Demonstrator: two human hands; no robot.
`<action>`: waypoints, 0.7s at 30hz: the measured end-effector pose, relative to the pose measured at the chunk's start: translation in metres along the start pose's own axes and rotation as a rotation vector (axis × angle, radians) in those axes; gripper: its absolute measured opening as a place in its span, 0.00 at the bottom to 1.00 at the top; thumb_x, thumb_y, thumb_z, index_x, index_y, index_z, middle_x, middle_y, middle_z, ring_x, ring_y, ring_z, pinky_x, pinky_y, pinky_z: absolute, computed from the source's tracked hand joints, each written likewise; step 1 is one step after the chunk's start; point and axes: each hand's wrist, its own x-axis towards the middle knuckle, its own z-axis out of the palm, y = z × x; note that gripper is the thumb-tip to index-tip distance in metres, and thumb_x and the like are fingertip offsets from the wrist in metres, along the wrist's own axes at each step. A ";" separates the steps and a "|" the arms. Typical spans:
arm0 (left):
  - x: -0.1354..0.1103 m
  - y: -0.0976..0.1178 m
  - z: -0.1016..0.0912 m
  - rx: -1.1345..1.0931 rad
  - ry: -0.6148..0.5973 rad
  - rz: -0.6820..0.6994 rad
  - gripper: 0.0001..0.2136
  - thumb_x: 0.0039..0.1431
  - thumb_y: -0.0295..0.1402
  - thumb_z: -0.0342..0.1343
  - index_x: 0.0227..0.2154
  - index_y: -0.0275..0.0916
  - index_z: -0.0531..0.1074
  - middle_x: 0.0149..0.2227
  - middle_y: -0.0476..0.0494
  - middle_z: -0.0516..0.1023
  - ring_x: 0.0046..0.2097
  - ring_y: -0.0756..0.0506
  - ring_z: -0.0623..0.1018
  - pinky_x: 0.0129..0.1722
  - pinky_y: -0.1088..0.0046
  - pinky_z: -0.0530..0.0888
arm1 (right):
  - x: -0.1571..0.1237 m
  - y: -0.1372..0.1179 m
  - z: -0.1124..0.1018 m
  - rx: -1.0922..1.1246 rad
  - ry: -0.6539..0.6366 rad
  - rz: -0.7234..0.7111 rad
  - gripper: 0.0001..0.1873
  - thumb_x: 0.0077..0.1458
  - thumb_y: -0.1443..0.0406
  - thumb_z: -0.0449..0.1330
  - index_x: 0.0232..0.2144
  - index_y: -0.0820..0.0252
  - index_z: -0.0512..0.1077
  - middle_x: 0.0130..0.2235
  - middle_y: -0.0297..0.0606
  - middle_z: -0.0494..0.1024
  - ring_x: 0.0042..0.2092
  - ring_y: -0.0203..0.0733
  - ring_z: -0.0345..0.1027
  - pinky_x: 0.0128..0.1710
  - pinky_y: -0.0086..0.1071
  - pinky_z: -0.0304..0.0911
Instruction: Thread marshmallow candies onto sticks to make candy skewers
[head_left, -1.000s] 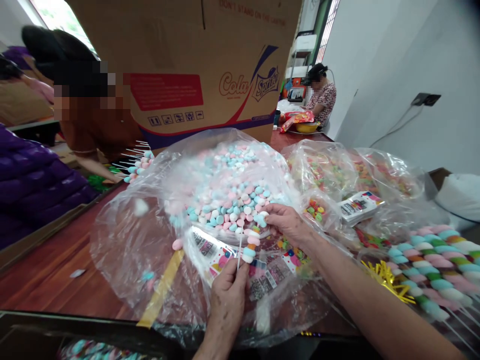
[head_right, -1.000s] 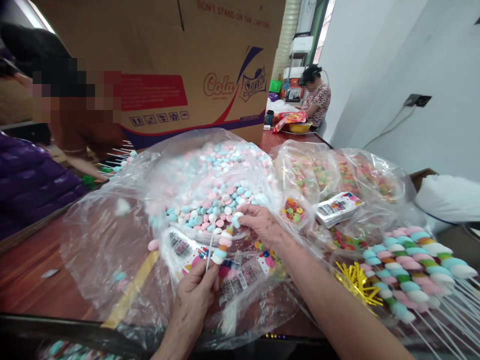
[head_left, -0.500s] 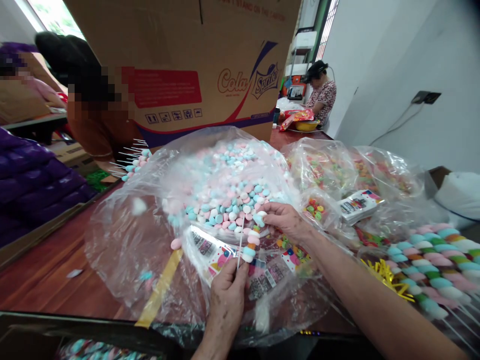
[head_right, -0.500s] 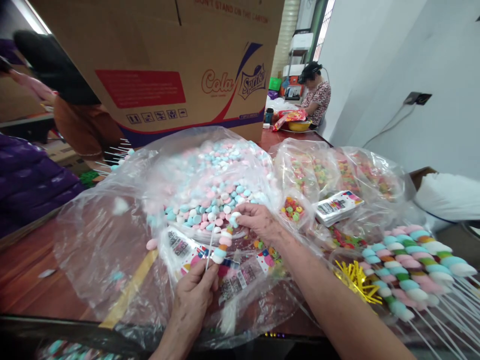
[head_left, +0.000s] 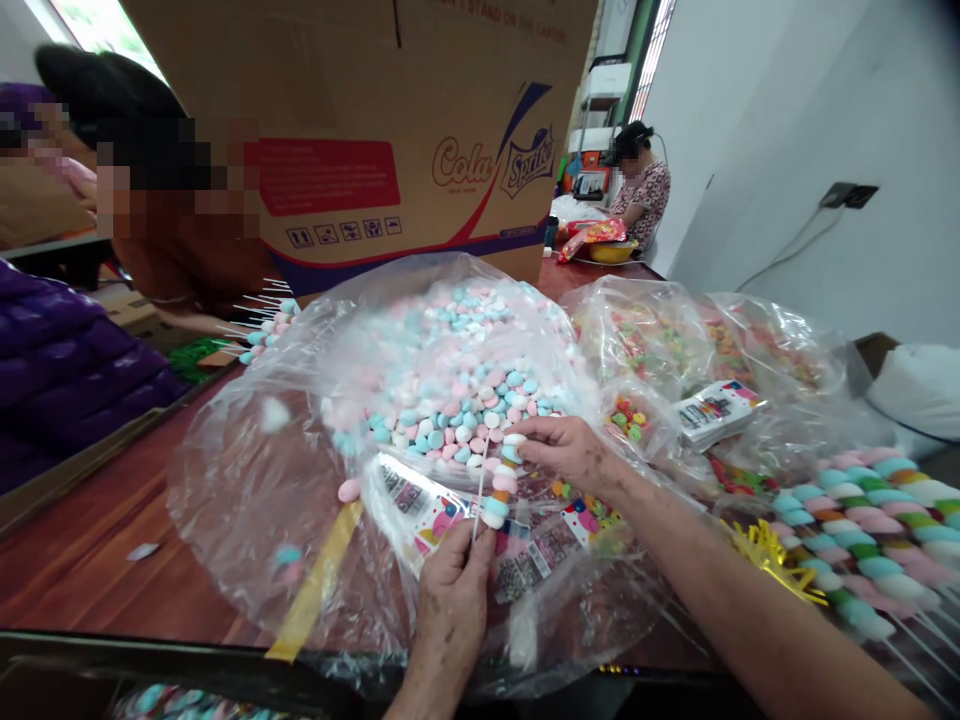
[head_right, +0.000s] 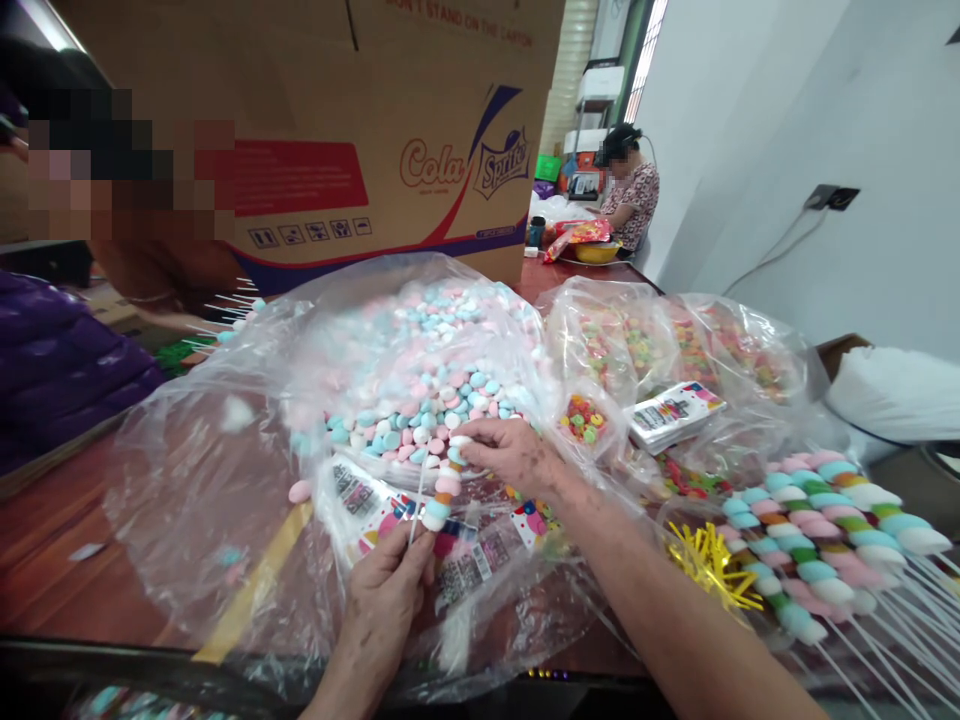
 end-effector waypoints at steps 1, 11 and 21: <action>0.000 0.000 0.000 -0.006 -0.003 0.000 0.20 0.56 0.49 0.59 0.17 0.41 0.66 0.16 0.53 0.63 0.21 0.50 0.63 0.19 0.76 0.57 | 0.000 -0.001 0.003 0.066 0.027 0.015 0.16 0.50 0.58 0.64 0.40 0.59 0.80 0.32 0.33 0.80 0.30 0.35 0.71 0.31 0.28 0.66; 0.000 0.000 0.002 -0.085 0.008 -0.048 0.19 0.55 0.48 0.60 0.18 0.41 0.66 0.16 0.55 0.62 0.19 0.52 0.59 0.18 0.77 0.54 | -0.002 0.001 0.006 0.106 0.217 -0.009 0.16 0.52 0.58 0.63 0.43 0.58 0.77 0.34 0.33 0.81 0.33 0.39 0.74 0.33 0.31 0.69; 0.000 0.000 0.001 -0.067 0.002 -0.040 0.19 0.55 0.49 0.59 0.18 0.40 0.66 0.16 0.54 0.63 0.20 0.51 0.60 0.19 0.77 0.56 | -0.014 -0.007 0.021 -0.368 0.162 -0.051 0.23 0.61 0.60 0.53 0.56 0.58 0.73 0.41 0.38 0.82 0.44 0.47 0.75 0.45 0.39 0.69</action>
